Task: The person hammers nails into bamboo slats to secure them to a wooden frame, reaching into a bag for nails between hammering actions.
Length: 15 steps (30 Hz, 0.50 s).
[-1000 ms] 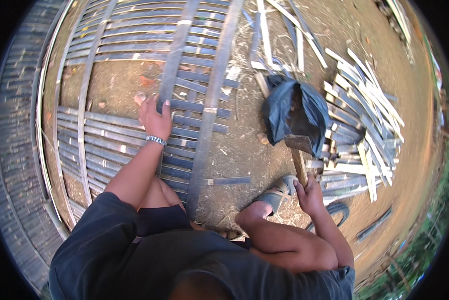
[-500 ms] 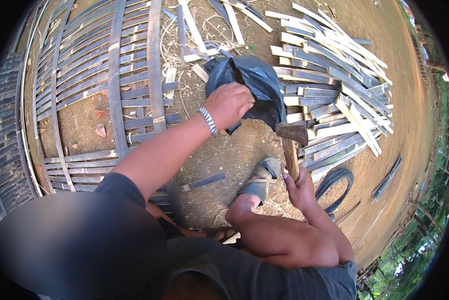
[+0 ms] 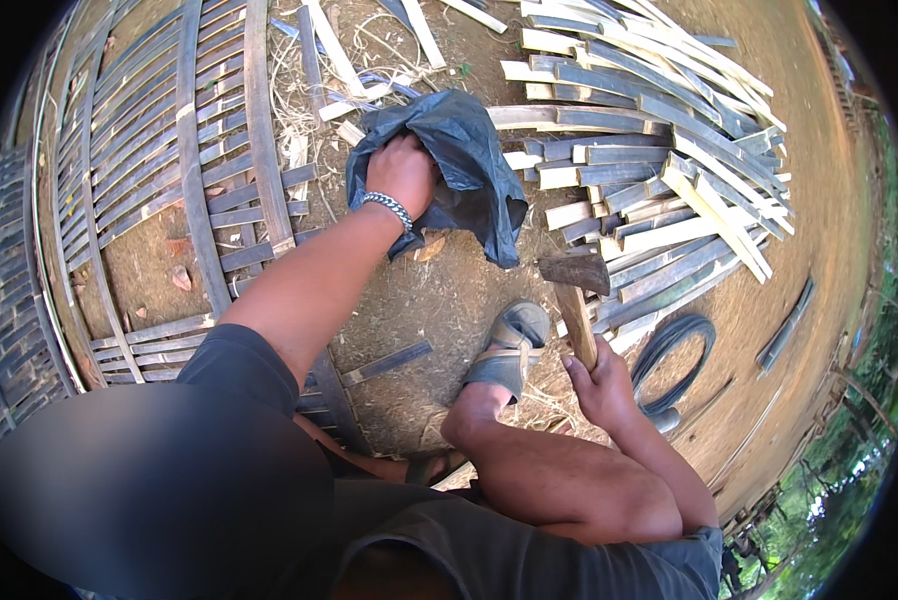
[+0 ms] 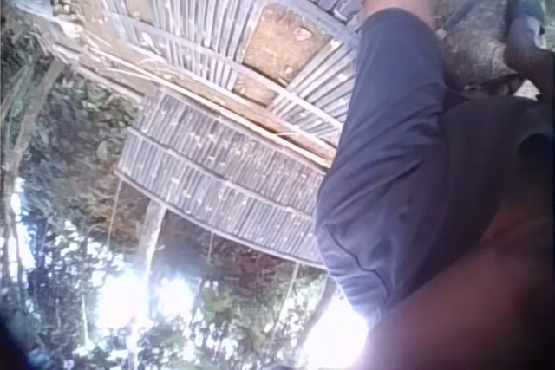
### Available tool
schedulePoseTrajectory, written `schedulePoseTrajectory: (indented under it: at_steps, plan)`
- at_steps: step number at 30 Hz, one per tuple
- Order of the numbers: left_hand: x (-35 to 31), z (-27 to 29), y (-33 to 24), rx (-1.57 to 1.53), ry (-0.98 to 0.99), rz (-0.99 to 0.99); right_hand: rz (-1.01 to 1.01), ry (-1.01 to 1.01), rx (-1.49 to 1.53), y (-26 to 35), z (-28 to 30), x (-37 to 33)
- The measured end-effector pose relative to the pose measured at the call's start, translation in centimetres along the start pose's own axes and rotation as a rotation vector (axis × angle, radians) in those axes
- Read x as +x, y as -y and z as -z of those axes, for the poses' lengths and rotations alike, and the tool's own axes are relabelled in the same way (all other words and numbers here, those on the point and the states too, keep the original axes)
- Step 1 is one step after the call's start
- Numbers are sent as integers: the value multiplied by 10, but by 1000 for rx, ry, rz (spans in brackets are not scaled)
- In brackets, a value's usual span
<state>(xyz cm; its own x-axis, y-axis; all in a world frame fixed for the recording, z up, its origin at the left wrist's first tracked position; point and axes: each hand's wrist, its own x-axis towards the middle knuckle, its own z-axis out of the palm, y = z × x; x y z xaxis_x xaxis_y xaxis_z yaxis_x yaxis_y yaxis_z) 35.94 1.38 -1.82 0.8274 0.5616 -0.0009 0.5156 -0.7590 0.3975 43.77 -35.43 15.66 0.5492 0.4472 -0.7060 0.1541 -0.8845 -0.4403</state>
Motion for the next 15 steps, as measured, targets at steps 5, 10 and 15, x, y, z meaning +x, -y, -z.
schedulePoseTrajectory:
  at_steps: [5, 10, 15]
  plan:
    - [-4, 4, 7, -38, -1, -58, -1, 8, 22, 4, 1, 0]
    - [-2, 8, 18, -188, -39, -38, 36, 19, 22, 7, -5, -2]
    - [1, 31, 8, -741, 108, 215, 45, 18, 16, 9, -7, -3]
